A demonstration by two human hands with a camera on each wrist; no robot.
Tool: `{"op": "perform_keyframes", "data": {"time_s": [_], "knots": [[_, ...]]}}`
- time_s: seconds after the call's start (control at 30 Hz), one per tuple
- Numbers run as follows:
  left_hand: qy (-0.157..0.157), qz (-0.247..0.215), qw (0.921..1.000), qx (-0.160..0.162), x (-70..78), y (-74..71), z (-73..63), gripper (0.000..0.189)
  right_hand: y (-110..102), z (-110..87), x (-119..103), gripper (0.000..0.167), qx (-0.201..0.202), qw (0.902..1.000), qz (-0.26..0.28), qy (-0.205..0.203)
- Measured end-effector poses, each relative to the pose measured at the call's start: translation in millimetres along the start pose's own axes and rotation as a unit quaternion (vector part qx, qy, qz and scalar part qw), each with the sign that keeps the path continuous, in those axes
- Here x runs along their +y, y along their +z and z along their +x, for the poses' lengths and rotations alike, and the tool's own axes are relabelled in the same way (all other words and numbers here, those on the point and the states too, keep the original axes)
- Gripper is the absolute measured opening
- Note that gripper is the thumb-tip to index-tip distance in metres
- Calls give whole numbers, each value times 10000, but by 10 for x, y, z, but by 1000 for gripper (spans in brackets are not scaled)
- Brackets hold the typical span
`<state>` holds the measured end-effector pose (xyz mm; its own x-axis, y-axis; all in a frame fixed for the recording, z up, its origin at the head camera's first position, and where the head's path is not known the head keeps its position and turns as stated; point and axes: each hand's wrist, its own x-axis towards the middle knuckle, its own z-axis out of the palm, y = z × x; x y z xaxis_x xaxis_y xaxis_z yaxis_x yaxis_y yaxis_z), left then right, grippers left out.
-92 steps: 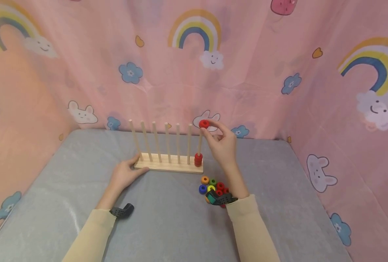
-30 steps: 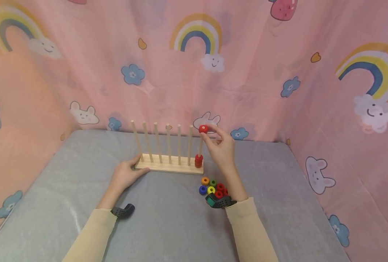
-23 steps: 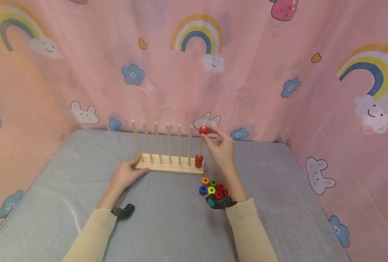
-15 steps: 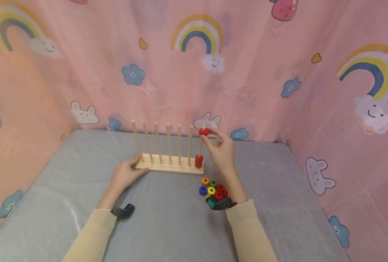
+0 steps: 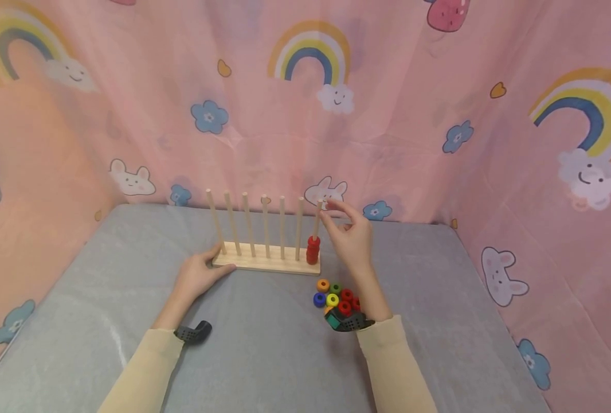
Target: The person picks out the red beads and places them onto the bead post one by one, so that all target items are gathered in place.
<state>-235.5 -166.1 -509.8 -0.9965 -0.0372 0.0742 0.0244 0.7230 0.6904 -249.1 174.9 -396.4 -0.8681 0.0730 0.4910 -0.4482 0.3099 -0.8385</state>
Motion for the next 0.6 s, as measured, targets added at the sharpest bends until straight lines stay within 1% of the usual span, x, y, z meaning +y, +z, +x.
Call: {"op": "perform_keyframes", "data": {"time_s": [0.13,0.37,0.6], "knots": [[7,27,10000,-21,-7,3,-5,84,-30,-16,20,31,6,9999,-116,-34],[-11,7,10000,-3,-14,8,-3,85,-118,-48,55,30,28,9991,-432,23],[-6,-36,10000,-23,-17,10,11,85,-263,-117,156,29,19,9988,-483,106]]}}
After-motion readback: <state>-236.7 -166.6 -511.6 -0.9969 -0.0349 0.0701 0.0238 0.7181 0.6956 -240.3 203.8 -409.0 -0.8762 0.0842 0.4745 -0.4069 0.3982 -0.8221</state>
